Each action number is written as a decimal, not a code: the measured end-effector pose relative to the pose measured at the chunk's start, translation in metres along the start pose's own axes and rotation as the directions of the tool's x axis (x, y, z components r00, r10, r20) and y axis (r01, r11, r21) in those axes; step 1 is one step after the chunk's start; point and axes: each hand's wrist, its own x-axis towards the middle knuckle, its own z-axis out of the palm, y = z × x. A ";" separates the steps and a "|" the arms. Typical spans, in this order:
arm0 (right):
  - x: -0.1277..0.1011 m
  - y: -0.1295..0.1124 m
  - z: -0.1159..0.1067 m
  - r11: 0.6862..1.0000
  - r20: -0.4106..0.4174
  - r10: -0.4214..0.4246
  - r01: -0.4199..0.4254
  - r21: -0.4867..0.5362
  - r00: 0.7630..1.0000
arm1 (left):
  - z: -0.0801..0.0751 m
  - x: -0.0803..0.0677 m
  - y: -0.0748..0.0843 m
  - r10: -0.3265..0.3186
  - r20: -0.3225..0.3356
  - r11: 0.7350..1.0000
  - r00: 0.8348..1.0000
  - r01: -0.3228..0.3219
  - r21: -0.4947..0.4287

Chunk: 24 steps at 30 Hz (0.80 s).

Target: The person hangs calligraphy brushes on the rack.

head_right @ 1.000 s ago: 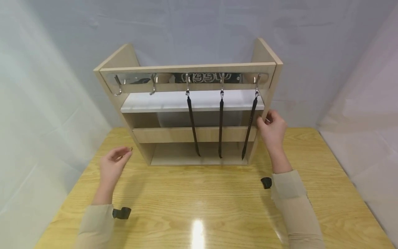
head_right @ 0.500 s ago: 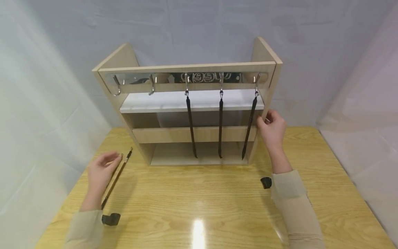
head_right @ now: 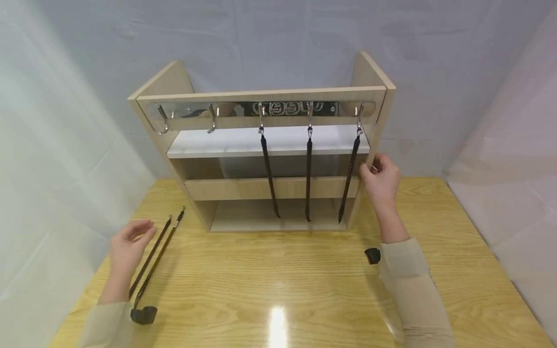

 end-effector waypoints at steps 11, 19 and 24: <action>0.000 0.003 -0.001 1.000 -0.001 -0.013 0.013 -0.004 1.000 | -0.015 0.015 -0.094 -0.002 0.007 1.000 1.000 0.002 0.010; -0.001 0.002 -0.001 0.999 -0.007 -0.024 0.023 -0.024 1.000 | -0.021 0.004 -0.064 -0.029 0.009 0.999 1.000 0.029 0.029; -0.001 0.001 -0.001 0.999 -0.008 -0.026 0.026 -0.018 1.000 | -0.023 -0.001 -0.049 -0.035 0.006 0.997 0.999 0.035 0.062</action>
